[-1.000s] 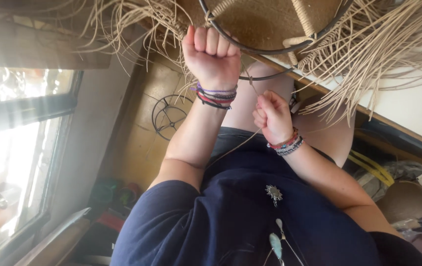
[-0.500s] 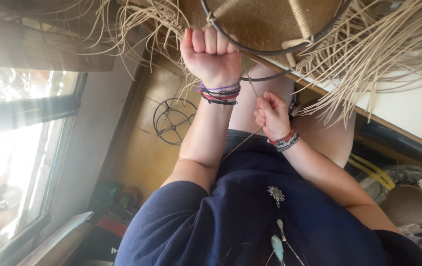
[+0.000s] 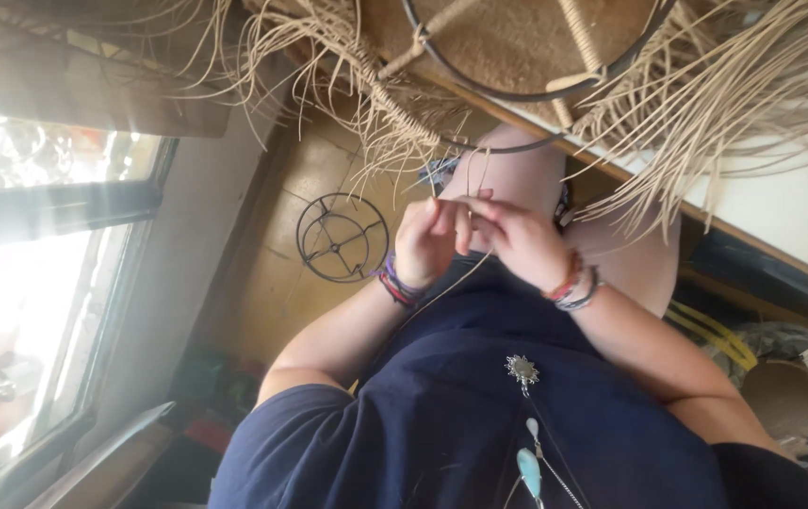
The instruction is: Weaving straw strands onto a metal lampshade frame to create a decorative lampshade.
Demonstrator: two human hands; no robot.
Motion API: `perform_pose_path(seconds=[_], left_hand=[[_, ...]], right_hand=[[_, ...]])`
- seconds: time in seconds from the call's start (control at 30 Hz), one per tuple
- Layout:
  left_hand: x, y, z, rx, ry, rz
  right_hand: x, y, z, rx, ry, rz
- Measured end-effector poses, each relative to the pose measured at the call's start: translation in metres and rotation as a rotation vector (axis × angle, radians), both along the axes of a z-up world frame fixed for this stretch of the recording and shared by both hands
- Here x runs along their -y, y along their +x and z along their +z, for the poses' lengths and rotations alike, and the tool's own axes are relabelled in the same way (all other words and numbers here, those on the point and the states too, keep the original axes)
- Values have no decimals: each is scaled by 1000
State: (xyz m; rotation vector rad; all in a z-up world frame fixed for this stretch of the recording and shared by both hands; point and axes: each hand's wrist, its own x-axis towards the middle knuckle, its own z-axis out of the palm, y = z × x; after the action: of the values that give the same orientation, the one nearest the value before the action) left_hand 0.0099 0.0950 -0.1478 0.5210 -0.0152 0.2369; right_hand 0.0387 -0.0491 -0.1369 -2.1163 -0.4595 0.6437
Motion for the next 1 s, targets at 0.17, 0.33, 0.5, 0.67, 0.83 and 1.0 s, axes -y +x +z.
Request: perform_pose_path(seconds=[0.17, 0.33, 0.5, 0.67, 0.83, 1.0], left_hand=[[-18, 4, -64, 124, -62, -141], [-50, 23, -80, 266, 347, -211], [-88, 43, -110, 367, 774, -159], [-122, 75, -114, 586, 1129, -99], [-121, 84, -95, 567, 1110, -220], [-133, 72, -48, 527, 1357, -314]], right_hand=[[11, 36, 20, 893, -170, 84], [5, 80, -24, 887, -261, 257], [-17, 80, -17, 977, -302, 122], [-31, 77, -8, 1048, -432, -86], [-24, 79, -11, 963, -257, -79], [10, 60, 39, 748, 78, -44]])
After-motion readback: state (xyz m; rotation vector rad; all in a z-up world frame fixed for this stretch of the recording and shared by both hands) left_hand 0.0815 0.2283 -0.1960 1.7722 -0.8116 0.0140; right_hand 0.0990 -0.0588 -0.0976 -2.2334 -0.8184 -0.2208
